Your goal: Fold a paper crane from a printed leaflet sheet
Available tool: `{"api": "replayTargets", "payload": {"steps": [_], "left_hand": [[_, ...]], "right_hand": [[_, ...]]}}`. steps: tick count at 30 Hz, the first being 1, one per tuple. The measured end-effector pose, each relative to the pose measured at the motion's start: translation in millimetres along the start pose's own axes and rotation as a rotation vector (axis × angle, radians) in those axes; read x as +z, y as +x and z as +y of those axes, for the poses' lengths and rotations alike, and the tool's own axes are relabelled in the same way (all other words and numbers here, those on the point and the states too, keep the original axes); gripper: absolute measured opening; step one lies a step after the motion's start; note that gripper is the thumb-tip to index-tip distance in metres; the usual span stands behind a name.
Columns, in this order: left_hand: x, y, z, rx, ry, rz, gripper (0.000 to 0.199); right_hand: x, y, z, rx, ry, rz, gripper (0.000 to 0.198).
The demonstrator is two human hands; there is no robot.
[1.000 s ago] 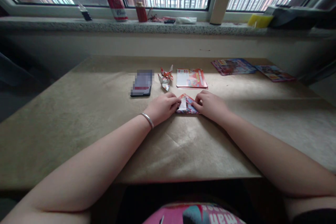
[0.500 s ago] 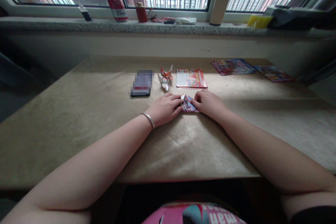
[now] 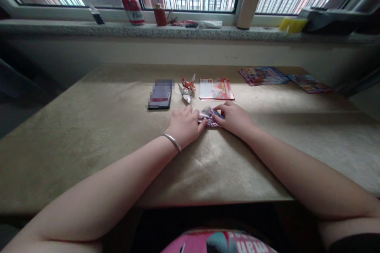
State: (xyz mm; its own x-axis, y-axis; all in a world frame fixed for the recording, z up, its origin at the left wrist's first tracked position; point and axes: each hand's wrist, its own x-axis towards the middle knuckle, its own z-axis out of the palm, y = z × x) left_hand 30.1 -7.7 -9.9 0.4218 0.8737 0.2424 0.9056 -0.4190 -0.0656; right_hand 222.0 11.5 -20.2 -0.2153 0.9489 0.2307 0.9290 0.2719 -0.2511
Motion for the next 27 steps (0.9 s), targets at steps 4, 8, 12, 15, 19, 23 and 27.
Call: {"api": "replayTargets", "payload": {"steps": [4,8,12,15,19,23,27], "left_hand": [[-7,0,-2,-0.057,0.020,-0.058,0.047],[-5,4,-11,-0.109,-0.105,-0.115,0.043],[-6,5,-17,-0.129,-0.230,-0.155,0.040],[-11,4,-19,-0.124,-0.268,-0.192,0.039],[-14,4,-25,-0.093,-0.366,-0.263,0.036],[-9,5,-31,-0.074,-0.429,-0.265,0.025],[-6,5,-32,-0.057,-0.461,-0.194,0.026]], "right_hand": [[-1,-1,0,-0.005,-0.015,-0.006,0.035],[-1,-2,0,-0.021,-0.024,-0.008,0.034],[-1,-3,0,-0.021,-0.036,-0.018,0.035],[-2,-4,0,-0.020,-0.043,-0.029,0.034],[-3,-6,0,-0.022,-0.044,-0.035,0.034],[-5,-6,0,-0.018,-0.025,-0.037,0.034],[-7,-6,-1,0.004,0.012,-0.045,0.040]]}}
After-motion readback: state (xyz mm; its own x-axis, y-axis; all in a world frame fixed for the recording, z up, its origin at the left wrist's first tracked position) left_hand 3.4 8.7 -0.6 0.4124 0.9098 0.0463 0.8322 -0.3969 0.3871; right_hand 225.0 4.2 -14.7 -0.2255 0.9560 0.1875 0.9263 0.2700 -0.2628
